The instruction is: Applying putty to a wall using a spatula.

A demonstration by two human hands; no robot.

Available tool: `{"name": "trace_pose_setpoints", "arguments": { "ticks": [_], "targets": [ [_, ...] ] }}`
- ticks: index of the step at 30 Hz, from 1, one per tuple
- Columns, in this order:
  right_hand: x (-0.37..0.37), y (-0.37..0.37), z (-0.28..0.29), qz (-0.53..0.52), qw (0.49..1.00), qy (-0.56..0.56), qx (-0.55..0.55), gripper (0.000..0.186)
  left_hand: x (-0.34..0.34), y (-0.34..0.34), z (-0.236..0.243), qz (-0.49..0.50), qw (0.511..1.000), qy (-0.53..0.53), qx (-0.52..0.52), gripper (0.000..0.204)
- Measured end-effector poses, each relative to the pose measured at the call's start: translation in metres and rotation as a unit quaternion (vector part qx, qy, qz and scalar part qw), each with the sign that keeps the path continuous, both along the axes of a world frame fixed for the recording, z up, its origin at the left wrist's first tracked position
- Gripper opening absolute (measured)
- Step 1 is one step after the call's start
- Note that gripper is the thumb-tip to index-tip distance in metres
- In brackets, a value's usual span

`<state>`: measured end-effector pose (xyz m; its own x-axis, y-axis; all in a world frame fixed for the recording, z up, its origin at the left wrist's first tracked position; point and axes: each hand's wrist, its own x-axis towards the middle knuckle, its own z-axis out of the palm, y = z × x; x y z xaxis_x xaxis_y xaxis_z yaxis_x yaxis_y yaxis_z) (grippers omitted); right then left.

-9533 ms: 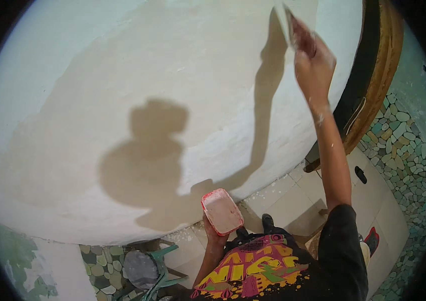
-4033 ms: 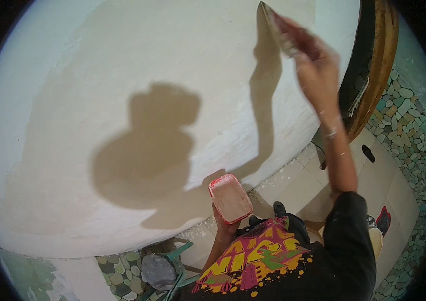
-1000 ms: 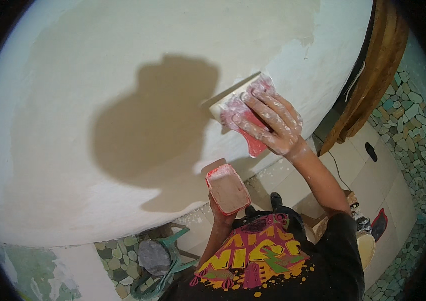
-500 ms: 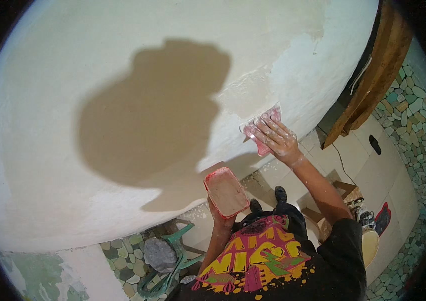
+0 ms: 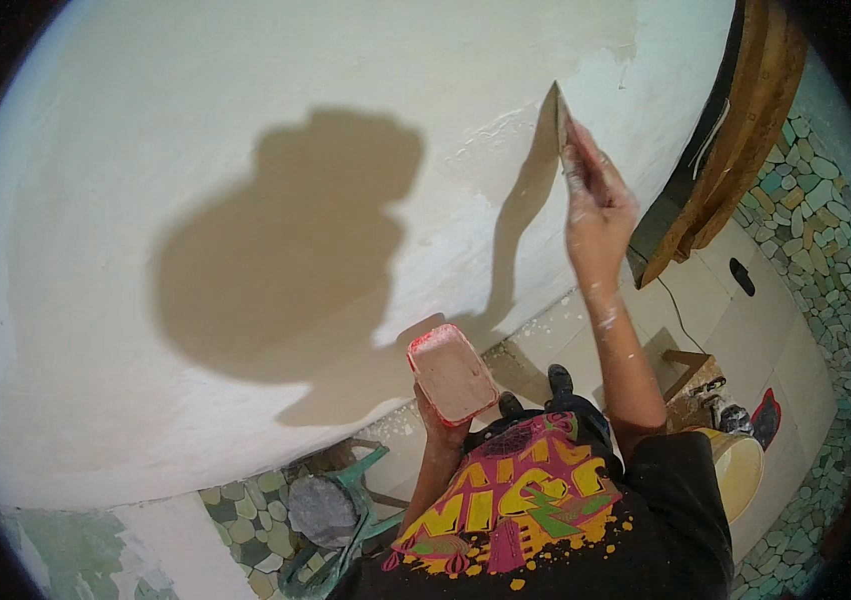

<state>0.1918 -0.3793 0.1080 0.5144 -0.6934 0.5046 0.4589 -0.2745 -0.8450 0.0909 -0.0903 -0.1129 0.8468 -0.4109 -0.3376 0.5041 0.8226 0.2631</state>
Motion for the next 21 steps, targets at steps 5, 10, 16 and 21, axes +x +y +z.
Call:
{"name": "trace_pose_setpoints", "arguments": {
  "ticks": [5, 10, 16, 21],
  "targets": [
    [-0.011, 0.041, 0.001, 0.087, 0.995, -0.039, 0.012, 0.038, -0.004, 0.002, -0.004, 0.01, 0.999, -0.021, 0.025, 0.062],
    [-0.03, 0.08, 0.002, 0.097, 0.97, 0.002, -0.223, 0.063, 0.001, 0.006, 0.002, 0.004, 0.999, -0.023, 0.028, 0.062],
    [-0.037, 0.062, -0.012, 0.144, 0.972, -0.03, -0.183, 0.057, 0.006, 0.013, -0.006, -0.013, 0.999, -0.017, 0.034, 0.065],
    [-0.033, 0.001, 0.007, -0.034, 0.955, -0.035, -0.291, 0.045, 0.004, 0.013, -0.018, 0.005, 0.999, -0.028, 0.017, 0.065]
  ]
}}
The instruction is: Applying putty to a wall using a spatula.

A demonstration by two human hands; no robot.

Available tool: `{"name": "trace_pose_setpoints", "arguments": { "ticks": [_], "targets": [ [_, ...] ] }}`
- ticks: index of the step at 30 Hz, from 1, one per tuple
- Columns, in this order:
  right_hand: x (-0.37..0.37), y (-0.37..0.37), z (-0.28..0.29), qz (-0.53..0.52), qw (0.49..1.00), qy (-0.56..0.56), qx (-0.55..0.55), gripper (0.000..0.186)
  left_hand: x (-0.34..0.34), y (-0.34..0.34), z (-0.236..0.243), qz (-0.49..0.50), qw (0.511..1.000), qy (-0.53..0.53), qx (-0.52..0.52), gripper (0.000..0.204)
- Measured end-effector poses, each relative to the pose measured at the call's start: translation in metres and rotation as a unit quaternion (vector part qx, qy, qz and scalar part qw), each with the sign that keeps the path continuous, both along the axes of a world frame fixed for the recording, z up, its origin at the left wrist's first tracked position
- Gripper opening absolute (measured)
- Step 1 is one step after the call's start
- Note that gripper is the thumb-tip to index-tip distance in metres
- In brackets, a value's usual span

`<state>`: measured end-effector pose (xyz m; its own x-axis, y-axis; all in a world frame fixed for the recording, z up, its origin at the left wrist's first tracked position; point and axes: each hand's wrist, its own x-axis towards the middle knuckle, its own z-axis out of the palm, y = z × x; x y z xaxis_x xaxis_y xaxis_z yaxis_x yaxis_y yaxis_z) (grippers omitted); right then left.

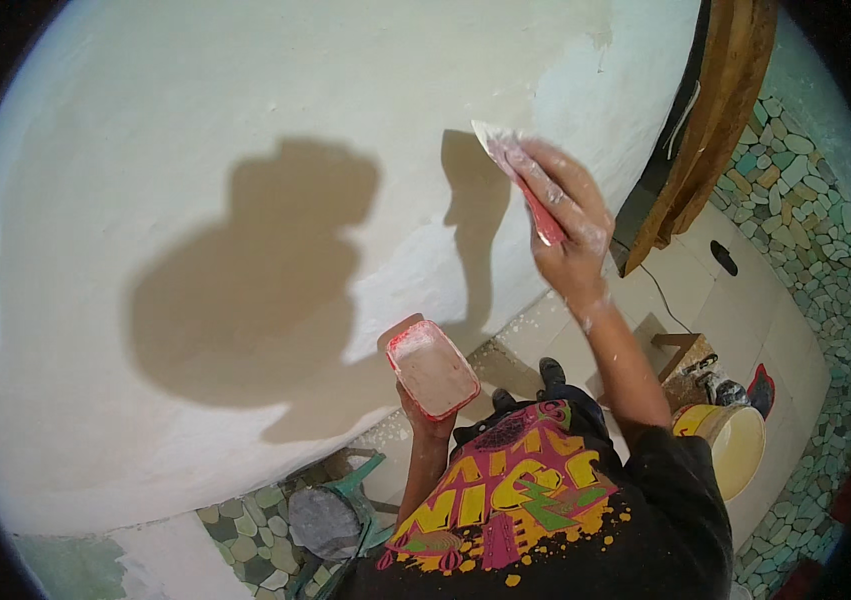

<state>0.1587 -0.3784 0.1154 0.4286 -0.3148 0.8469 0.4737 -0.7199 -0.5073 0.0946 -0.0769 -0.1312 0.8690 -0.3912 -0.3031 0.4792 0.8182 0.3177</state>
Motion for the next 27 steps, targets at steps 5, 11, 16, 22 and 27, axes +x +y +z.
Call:
{"name": "trace_pose_setpoints", "arguments": {
  "ticks": [5, 11, 16, 22, 27],
  "targets": [
    [0.034, -0.047, 0.02, -0.131, 0.933, -0.109, -0.316, 0.042, -0.003, 0.0, -0.004, -0.01, 0.999, 0.033, 0.007, 0.065],
    [0.067, -0.054, -0.021, -0.109, 0.925, -0.084, -0.355, 0.043, -0.003, -0.002, -0.004, -0.002, 0.999, 0.036, 0.012, 0.062],
    [0.035, -0.062, -0.114, -0.089, 0.939, 0.037, -0.33, 0.047, -0.005, -0.007, 0.004, -0.003, 1.0, 0.021, -0.003, 0.064],
    [0.001, -0.029, -0.117, -0.066, 0.991, 0.066, 0.095, 0.037, 0.001, -0.011, 0.007, 0.014, 0.999, 0.038, 0.018, 0.066],
    [0.011, -0.04, -0.02, -0.004, 0.948, -0.002, 0.319, 0.027, -0.002, -0.007, -0.001, -0.006, 0.999, 0.039, -0.018, 0.065]
  ]
}}
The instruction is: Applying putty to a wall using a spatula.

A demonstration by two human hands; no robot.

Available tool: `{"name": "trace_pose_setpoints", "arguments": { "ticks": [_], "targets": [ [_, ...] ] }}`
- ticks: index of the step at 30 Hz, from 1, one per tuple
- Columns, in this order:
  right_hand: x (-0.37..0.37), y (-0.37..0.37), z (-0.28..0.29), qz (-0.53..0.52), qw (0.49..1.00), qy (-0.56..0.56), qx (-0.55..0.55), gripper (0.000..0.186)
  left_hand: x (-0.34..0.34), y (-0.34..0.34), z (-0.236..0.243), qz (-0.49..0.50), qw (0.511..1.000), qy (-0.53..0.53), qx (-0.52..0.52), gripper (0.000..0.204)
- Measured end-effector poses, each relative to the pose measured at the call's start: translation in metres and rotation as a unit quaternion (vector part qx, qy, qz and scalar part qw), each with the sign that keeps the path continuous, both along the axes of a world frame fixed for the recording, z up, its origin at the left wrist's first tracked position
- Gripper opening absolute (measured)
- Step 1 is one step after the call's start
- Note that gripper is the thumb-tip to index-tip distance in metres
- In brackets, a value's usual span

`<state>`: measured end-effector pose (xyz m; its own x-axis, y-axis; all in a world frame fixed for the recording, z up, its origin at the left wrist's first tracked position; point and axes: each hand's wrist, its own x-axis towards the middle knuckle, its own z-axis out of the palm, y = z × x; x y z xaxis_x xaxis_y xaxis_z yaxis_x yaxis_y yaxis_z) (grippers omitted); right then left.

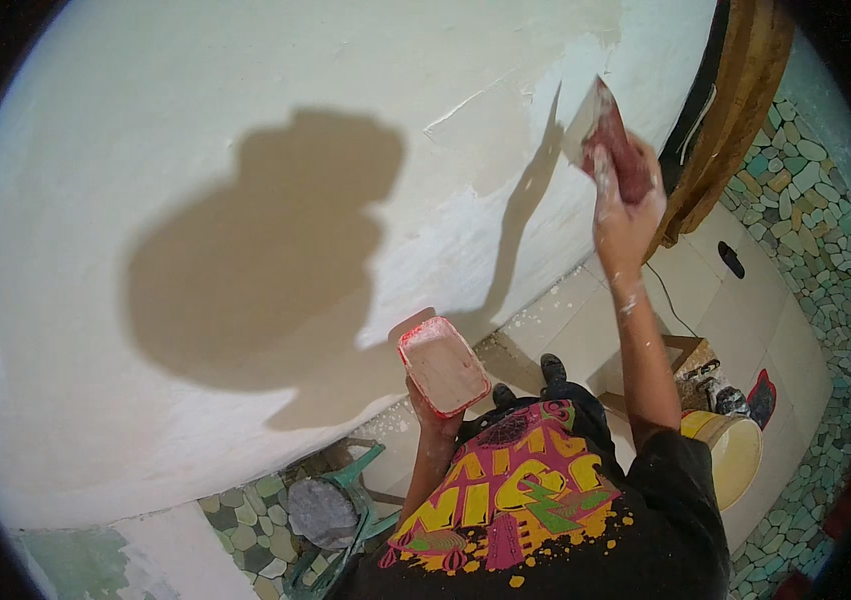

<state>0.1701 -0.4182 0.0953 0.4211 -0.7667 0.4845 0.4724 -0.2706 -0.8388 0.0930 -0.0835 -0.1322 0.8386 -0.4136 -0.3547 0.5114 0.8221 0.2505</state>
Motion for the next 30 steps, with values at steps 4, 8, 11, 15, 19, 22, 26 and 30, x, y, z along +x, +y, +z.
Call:
{"name": "trace_pose_setpoints", "arguments": {
  "ticks": [4, 8, 11, 15, 19, 22, 26, 30],
  "targets": [
    [0.008, -0.011, 0.049, 0.019, 0.995, 0.005, -0.1, 0.026, -0.001, -0.006, 0.005, 0.015, 1.0, -0.006, 0.005, 0.063],
    [0.021, -0.01, 0.05, 0.048, 0.983, -0.01, -0.179, 0.04, -0.004, -0.008, 0.005, 0.039, 0.999, -0.001, 0.025, 0.061],
    [0.017, 0.009, 0.049, 0.065, 0.979, -0.007, -0.195, 0.05, -0.009, -0.007, 0.017, 0.035, 0.999, -0.006, 0.006, 0.061],
    [0.005, 0.051, 0.052, 0.058, 0.952, 0.029, -0.298, 0.049, -0.01, -0.002, 0.014, 0.051, 0.998, 0.007, 0.02, 0.065],
    [-0.003, 0.078, 0.048, 0.087, 0.936, 0.033, -0.34, 0.051, -0.006, -0.002, 0.02, 0.029, 0.999, -0.022, 0.016, 0.065],
    [-0.004, 0.075, 0.043, 0.11, 0.928, 0.03, -0.354, 0.052, -0.001, -0.002, 0.016, 0.027, 0.999, -0.027, 0.039, 0.064],
    [-0.013, 0.064, 0.025, 0.122, 0.927, -0.003, -0.355, 0.051, 0.0, 0.002, 0.013, 0.014, 0.998, -0.038, 0.043, 0.065],
    [-0.026, 0.041, 0.0, -0.006, 0.89, 0.009, -0.457, 0.047, -0.001, -0.003, 0.017, 0.022, 0.999, -0.028, 0.024, 0.064]
  ]
}}
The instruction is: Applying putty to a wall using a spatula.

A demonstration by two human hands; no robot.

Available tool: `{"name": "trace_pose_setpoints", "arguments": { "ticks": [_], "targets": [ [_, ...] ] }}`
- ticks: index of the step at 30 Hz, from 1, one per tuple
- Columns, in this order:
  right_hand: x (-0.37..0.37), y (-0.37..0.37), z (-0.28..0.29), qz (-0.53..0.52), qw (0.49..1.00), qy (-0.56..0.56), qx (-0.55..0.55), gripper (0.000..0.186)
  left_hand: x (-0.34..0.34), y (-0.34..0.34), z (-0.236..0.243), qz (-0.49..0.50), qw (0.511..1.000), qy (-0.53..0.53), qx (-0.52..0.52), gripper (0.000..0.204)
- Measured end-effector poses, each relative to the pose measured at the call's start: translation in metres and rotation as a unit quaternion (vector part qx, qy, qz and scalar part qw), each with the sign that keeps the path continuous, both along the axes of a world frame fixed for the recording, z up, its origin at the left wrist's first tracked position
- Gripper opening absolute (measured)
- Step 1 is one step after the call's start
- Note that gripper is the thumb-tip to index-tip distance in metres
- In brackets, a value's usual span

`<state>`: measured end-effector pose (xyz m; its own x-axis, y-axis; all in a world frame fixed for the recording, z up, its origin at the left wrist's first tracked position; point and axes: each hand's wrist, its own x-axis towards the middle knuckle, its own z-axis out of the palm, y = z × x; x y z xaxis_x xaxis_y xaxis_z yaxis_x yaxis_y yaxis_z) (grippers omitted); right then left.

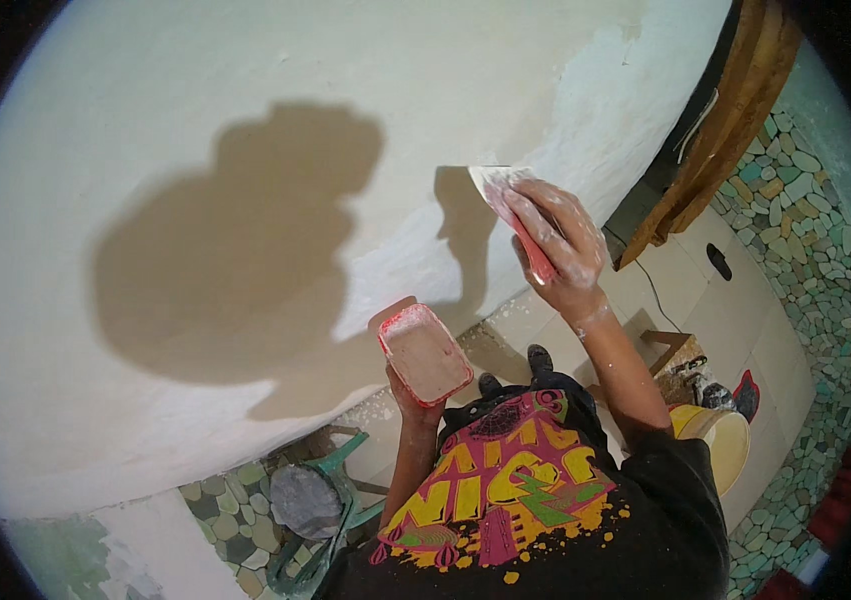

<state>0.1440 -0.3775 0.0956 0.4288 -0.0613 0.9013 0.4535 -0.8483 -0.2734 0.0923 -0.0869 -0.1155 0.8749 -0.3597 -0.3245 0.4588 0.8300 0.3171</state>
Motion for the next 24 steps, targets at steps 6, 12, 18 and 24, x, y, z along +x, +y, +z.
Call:
{"name": "trace_pose_setpoints", "arguments": {
  "ticks": [6, 12, 18, 24],
  "targets": [
    [0.004, -0.018, -0.016, -0.015, 0.988, -0.008, -0.152, 0.044, -0.008, -0.002, 0.002, 0.023, 1.0, 0.015, 0.013, 0.065],
    [0.044, -0.013, -0.038, -0.042, 0.984, -0.01, -0.171, 0.045, -0.011, -0.005, 0.005, 0.005, 1.0, 0.007, -0.004, 0.066],
    [0.043, -0.025, -0.113, 0.011, 0.982, 0.049, -0.185, 0.052, -0.011, -0.016, 0.018, 0.012, 1.0, -0.008, -0.026, 0.069],
    [0.017, -0.017, -0.091, 0.037, 0.991, 0.068, 0.107, 0.045, -0.008, -0.014, 0.014, 0.02, 1.0, -0.011, -0.015, 0.069]
  ]
}}
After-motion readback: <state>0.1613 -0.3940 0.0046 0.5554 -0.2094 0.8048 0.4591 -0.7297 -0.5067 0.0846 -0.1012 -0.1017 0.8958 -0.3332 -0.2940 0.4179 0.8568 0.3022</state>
